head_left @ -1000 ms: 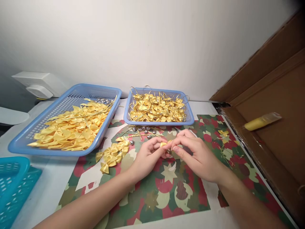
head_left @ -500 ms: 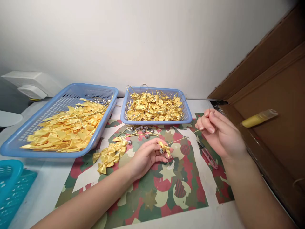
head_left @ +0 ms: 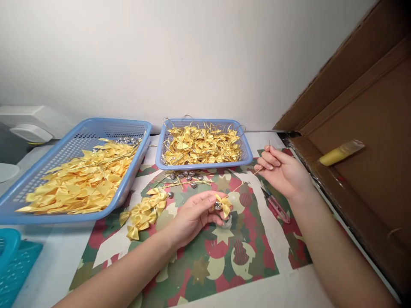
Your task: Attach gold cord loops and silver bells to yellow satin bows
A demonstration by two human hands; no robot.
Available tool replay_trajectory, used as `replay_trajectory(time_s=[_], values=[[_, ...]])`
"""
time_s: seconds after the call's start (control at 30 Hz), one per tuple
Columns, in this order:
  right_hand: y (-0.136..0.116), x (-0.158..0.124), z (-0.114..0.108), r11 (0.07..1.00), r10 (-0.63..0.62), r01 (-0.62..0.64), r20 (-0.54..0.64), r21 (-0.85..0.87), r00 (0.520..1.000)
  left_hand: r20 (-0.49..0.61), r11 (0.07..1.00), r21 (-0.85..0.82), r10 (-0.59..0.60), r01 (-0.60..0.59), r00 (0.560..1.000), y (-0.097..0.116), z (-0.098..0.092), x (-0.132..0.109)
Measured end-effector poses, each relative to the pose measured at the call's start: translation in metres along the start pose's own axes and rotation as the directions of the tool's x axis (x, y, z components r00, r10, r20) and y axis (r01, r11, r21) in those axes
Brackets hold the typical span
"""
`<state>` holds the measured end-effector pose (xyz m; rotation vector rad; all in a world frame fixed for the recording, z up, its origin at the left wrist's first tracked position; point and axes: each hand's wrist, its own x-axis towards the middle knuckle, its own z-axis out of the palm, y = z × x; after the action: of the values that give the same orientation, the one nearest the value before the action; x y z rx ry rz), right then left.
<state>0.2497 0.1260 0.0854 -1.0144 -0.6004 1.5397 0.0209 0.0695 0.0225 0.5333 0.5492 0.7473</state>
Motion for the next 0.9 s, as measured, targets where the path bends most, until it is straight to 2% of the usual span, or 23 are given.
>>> replay_trajectory(time_s=[0.27, 0.4, 0.63, 0.9], values=[[0.001, 0.004, -0.001, 0.999, 0.049, -0.049, -0.039, -0.001, 0.998, -0.049, 0.999, 0.047, 0.01, -0.008, 0.999, 0.0, -0.002, 0.002], [0.0, 0.005, -0.002, 0.997, 0.07, -0.068, -0.06, 0.031, 0.996, -0.088, 1.0, 0.0, -0.015, 0.015, 0.996, 0.002, -0.001, 0.001], [0.007, 0.009, -0.003, 0.995, 0.099, -0.099, -0.031, 0.009, 0.995, -0.119, 0.999, -0.05, -0.01, 0.005, 0.993, 0.009, 0.002, 0.0], [0.008, 0.01, -0.005, 0.994, 0.109, -0.108, -0.038, 0.024, 0.993, -0.013, 0.998, 0.002, -0.058, 0.058, 0.998, 0.006, 0.0, 0.0]])
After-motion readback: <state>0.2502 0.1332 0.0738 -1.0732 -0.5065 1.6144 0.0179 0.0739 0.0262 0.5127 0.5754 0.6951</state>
